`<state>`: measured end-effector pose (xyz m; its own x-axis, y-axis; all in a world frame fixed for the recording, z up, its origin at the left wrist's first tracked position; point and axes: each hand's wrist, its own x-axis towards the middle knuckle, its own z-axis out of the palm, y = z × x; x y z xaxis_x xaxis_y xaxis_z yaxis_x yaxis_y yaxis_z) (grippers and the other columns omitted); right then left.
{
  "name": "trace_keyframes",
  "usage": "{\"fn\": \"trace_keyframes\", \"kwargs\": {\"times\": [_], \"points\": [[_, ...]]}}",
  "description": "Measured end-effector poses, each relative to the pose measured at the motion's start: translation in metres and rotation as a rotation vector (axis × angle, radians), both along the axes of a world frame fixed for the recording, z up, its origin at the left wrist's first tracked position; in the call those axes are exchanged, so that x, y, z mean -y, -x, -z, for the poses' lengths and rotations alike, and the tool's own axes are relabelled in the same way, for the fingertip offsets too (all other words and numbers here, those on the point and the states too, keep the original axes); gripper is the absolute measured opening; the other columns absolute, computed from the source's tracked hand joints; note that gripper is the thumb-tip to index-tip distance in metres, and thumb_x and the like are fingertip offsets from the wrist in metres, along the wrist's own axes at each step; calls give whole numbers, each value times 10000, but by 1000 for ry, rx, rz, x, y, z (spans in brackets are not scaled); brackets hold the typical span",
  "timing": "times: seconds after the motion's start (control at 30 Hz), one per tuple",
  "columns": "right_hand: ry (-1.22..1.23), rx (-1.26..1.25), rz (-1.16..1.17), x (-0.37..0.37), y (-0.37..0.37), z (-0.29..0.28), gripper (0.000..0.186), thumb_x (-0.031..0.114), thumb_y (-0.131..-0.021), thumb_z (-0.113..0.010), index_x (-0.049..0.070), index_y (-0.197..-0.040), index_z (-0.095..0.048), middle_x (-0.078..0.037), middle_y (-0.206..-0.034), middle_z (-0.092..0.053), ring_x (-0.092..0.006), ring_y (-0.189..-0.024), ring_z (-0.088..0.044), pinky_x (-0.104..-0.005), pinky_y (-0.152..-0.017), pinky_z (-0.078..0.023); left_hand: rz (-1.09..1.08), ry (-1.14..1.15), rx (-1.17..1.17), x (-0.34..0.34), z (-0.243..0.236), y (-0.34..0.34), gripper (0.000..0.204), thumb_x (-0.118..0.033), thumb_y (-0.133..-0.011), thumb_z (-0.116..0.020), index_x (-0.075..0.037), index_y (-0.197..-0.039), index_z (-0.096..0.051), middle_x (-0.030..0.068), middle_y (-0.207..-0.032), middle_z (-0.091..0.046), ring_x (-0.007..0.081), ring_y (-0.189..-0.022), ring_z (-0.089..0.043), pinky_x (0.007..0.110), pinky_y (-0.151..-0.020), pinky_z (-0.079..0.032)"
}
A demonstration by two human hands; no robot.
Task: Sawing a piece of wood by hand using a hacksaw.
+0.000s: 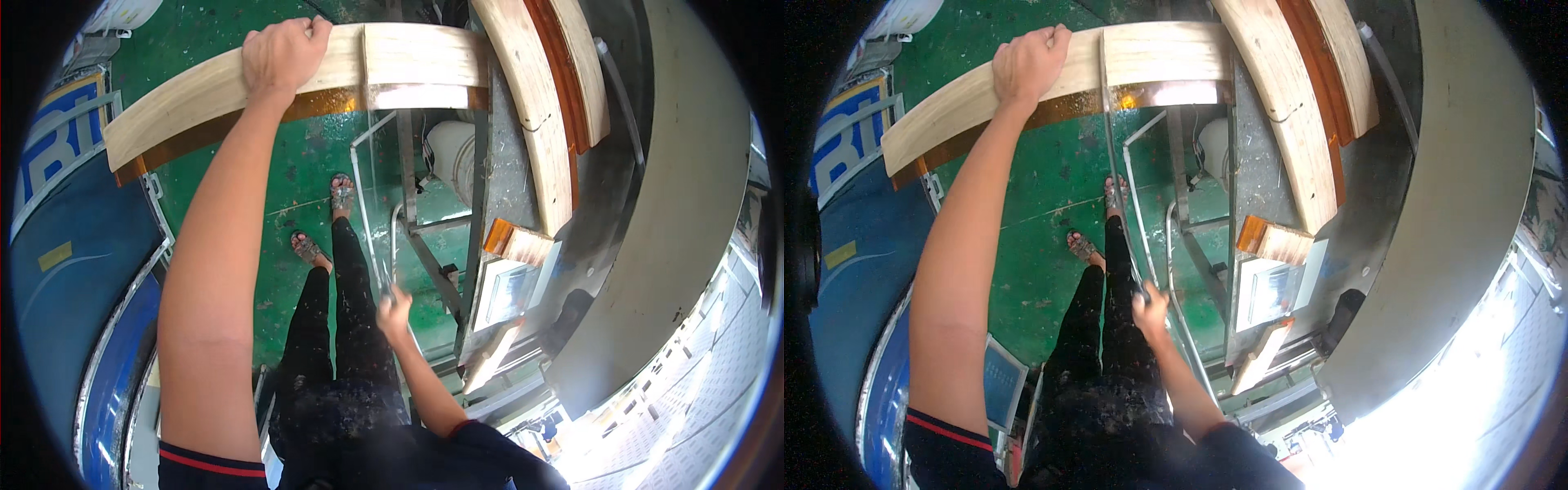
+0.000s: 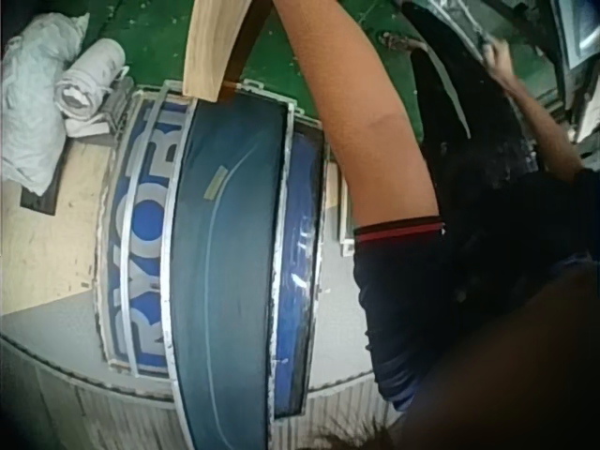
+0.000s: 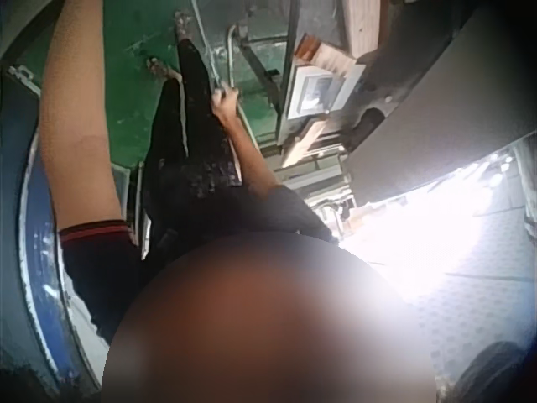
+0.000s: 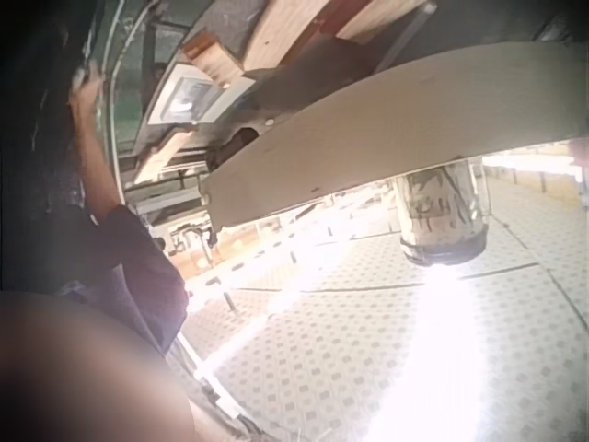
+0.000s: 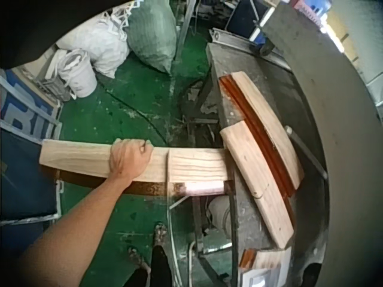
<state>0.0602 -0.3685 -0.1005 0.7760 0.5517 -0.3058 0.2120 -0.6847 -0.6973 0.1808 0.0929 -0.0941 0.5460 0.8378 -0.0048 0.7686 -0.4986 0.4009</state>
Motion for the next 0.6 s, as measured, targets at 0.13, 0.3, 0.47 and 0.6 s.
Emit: {"fn": "trace_keyframes", "kwargs": {"times": [0.13, 0.3, 0.47, 0.6], "points": [[-64, -181, 65, -85, -16, -14, 261, 226, -918, -535, -19, -836, -571, -137, -577, -467, -182, -534, -489, -364, -542, -420, -8, -43, -39, -5, 7, 25, 470, -440, -916, -418, -131, -837, -764, 194, -751, -693, 338, -753, -672, 403, -835, -458], [-127, -172, 57, -269, -124, -36, 411, 291, -1005, -511, -47, -774, -547, -197, -563, -467, -273, -479, -416, -417, -497, -376, 13, -62, -56, 0, 0, 17, 369, -370, -912, -478, -89, -813, -696, 202, -785, -675, 388, -776, -631, 462, -791, -452], [-51, -75, 54, -71, -27, -6, 296, 272, -936, -566, 0, -818, -556, -179, -585, -488, -316, -506, -518, -409, -543, -440, -17, 42, -66, -1, 0, 2, 475, -465, -926, -422, -131, -943, -759, 219, -842, -695, 383, -841, -662, 435, -868, -472], [-91, -186, 131, -53, 1, -17, 419, 297, -980, -452, 12, -672, -468, -73, -546, -390, -150, -527, -395, -377, -484, -322, 17, 15, -44, -3, 7, 18, 472, -464, -925, -422, -132, -948, -756, 219, -840, -694, 387, -843, -660, 444, -849, -480]]}}
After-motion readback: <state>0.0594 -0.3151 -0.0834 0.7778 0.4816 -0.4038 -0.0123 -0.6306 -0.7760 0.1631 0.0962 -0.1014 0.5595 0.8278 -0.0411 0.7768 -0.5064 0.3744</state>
